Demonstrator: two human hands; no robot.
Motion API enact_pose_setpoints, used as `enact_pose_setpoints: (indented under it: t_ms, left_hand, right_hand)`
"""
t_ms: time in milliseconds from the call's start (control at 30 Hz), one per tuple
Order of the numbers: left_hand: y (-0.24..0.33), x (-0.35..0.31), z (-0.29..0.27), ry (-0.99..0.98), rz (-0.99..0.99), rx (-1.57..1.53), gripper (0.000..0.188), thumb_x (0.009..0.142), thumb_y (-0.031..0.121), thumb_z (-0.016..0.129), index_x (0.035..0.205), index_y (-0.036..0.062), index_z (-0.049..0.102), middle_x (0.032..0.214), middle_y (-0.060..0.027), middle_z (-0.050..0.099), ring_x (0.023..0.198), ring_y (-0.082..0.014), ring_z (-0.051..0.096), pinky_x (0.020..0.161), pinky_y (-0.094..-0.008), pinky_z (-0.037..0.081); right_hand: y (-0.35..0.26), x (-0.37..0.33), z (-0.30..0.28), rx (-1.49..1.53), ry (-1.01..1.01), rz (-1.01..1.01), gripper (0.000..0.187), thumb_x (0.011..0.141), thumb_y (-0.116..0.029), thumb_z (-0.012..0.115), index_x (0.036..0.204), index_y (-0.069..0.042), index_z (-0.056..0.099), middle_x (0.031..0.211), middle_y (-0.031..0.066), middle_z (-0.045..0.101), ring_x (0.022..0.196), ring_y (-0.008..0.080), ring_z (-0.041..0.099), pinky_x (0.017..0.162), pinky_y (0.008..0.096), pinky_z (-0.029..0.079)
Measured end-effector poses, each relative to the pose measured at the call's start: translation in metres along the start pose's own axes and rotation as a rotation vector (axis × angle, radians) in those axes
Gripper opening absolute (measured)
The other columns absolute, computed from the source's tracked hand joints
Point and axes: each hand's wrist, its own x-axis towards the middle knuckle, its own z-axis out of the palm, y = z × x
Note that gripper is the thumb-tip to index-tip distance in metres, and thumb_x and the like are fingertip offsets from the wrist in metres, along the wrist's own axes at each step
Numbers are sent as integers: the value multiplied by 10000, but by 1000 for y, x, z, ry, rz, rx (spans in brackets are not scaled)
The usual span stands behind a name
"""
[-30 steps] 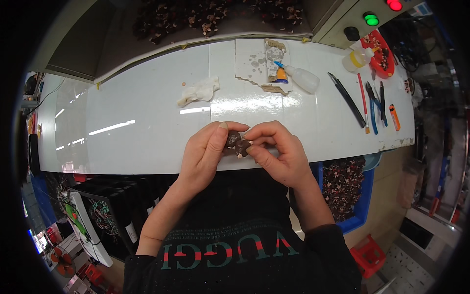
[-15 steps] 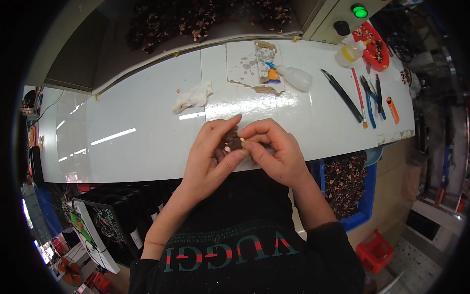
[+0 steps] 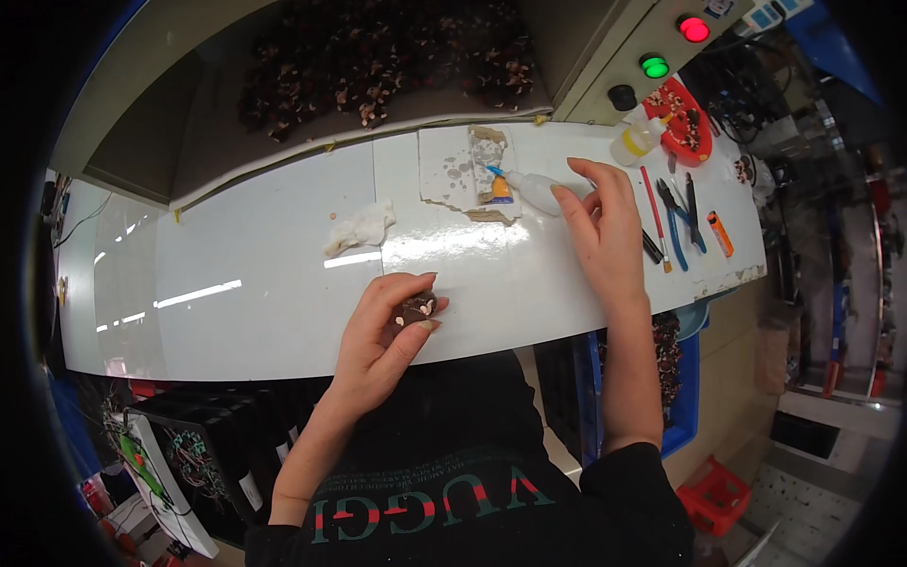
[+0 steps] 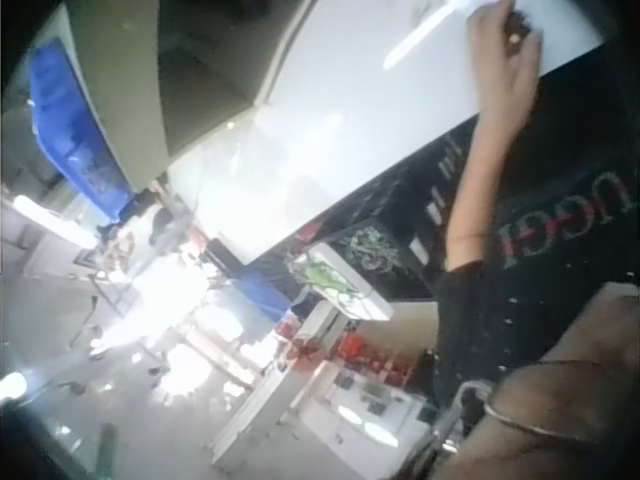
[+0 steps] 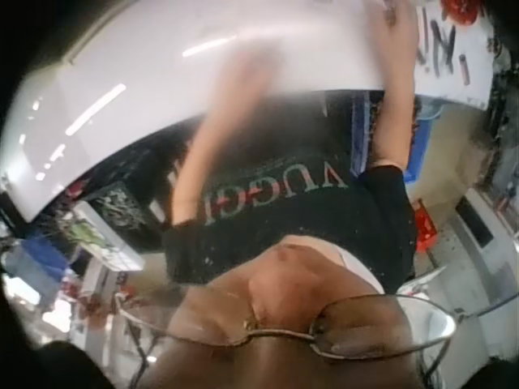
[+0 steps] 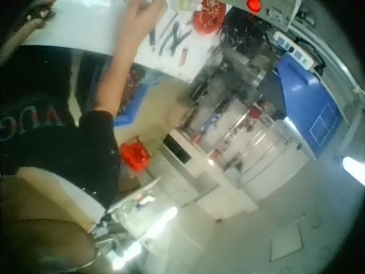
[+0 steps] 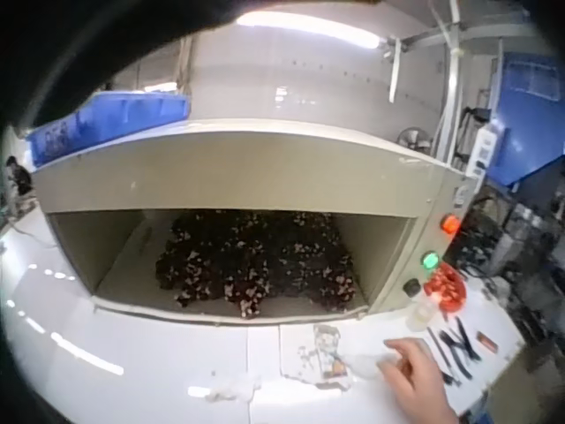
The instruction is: The person assembles a toy figurine by applying adhesive from a bottle to its components, then attaching the figurine head to the figurine base.
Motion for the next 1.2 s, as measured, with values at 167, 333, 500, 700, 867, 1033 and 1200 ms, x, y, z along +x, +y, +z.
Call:
enact_pose_setpoints:
  t_ms: [167, 333, 500, 700, 867, 1033, 1200]
  left_hand:
    - [-8, -9, -12, 6, -98, -193, 350, 898, -20, 507, 1241, -3, 436, 1187, -102, 452, 1135, -216, 542, 922, -306, 469]
    - [-22, -13, -24, -44, -40, -205, 325, 902, -17, 517, 1218, 4, 444, 1195, -97, 461, 1141, -219, 539, 932, -306, 463]
    - [-30, -14, -27, -19, -38, -202, 324, 894, 18, 555, 1209, 25, 480, 1183, -86, 483, 1085, -189, 551, 904, -304, 481]
    - [-36, -9, -20, -13, 6, -147, 342, 881, 61, 599, 1214, 66, 523, 1169, -79, 520, 1028, -170, 573, 878, -308, 503]
    - [-33, -9, -20, -17, 10, -84, 361, 873, 71, 613, 1223, 74, 526, 1160, -85, 538, 1033, -174, 577, 876, -307, 505]
    - [-37, -13, -19, 1, 0, -115, 353, 864, 77, 628, 1204, 73, 531, 1139, -70, 551, 1026, -171, 582, 871, -310, 508]
    - [-33, -12, -22, -14, -12, -103, 329, 862, 82, 633, 1176, 66, 537, 1130, -67, 554, 1019, -167, 582, 872, -312, 509]
  right_hand:
    - [4, 0, 16, -182, -233, 1, 356, 824, -196, 671, 1107, 1, 583, 905, 92, 561, 640, 150, 483, 621, 268, 427]
    - [8, -12, 34, -224, -240, -14, 337, 815, -157, 672, 1089, 14, 576, 897, 87, 565, 697, 149, 529, 642, 264, 439]
    - [13, -39, 18, 245, -240, 62, 282, 786, -115, 683, 1015, 11, 576, 936, 56, 571, 782, 143, 547, 709, 274, 442]
    - [-3, -48, 8, 368, -424, -184, 416, 686, -329, 806, 903, -26, 621, 804, 52, 583, 718, 151, 539, 629, 258, 403]
    - [-11, -49, 15, 218, -516, -240, 360, 654, -290, 818, 847, -45, 639, 743, 49, 594, 686, 183, 549, 608, 277, 416]
    - [-13, -50, 18, 199, -522, -261, 353, 637, -277, 822, 841, -54, 639, 724, 47, 592, 679, 191, 549, 606, 285, 419]
    - [-13, -50, 19, 184, -534, -276, 353, 632, -283, 823, 833, -59, 638, 722, 46, 590, 675, 198, 548, 604, 290, 419]
